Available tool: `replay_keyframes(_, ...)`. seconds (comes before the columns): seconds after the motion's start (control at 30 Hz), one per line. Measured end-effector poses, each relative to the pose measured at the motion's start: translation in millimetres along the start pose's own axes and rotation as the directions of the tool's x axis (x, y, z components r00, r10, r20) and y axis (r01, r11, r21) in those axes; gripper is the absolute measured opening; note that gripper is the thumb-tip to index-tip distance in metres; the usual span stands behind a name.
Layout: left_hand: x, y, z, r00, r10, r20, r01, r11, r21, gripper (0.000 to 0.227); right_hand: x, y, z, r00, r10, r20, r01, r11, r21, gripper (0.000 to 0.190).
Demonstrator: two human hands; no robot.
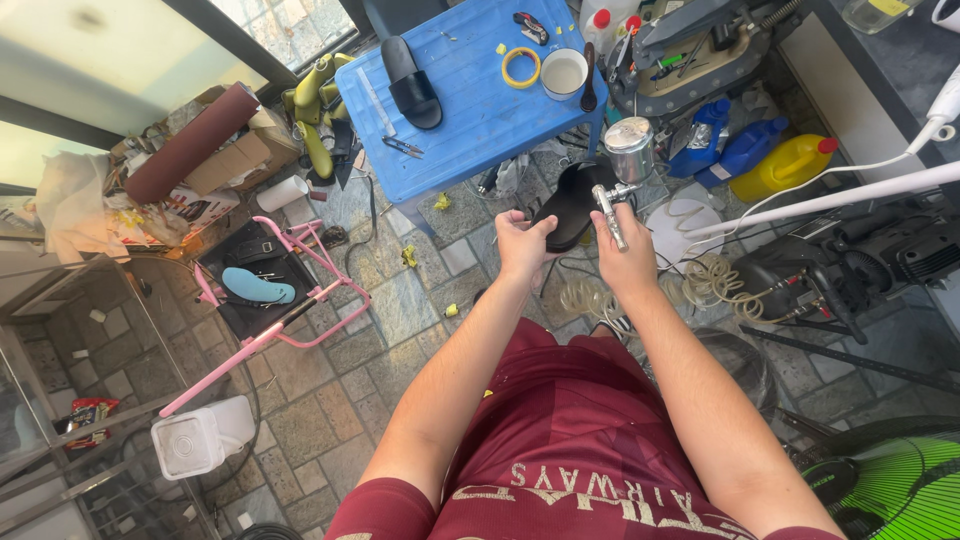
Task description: The person refinishes a black slide sandal by repeatedly spraying it with a paint gun and drying it with a hair dryer. The person rotates the sandal to cover all surfaces and alternates between spraying and drying until the finish appears even.
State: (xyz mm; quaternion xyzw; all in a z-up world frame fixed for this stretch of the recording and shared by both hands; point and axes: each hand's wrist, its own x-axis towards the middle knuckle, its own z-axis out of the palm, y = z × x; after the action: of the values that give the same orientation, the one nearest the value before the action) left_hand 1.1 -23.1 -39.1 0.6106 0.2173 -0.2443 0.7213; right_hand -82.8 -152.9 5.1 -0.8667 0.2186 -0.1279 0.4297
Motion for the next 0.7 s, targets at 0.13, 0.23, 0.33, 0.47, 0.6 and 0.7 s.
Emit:
replay_keyframes(0.13,5.3,-2.8,2.3,0.998,-0.052,0.030,0.055,0.993,-0.102,0.057,-0.3,1.3,0.7,1.000,0.001,-0.001,-0.001,1.000,-0.005,0.024)
replay_keyframes(0.23,7.5,-4.9,1.3,0.997,-0.057,0.045,0.063,0.988,-0.138,0.055,-1.6,1.3,-0.4,1.000,-0.001,-0.020,0.001,1.000,-0.011,0.026)
replay_keyframes(0.33,7.4,-3.6,1.9,0.996,-0.071,0.051,0.079,0.983,-0.168,0.054,-2.7,-2.1,-3.0,0.997,-0.036,-0.063,0.034,0.999,-0.036,0.027)
replay_keyframes(0.47,1.5,-0.3,4.9,1.000,-0.004,0.013,0.005,0.998,-0.057,0.054,-6.5,-9.1,-6.7,0.995,-0.056,-0.086,0.051,0.997,-0.052,0.024)
replay_keyframes(0.6,-12.3,5.3,3.8,0.935,0.355,-0.014,-0.334,0.891,0.307,0.049,-6.5,-13.4,-9.9,0.998,0.036,-0.058,-0.037,0.999,-0.009,0.026)
replay_keyframes(0.7,-24.2,10.6,2.2,0.797,0.600,0.070,-0.558,0.687,0.466,0.043,-4.9,-11.3,-13.2,0.996,0.070,-0.061,-0.071,0.997,-0.014,0.029)
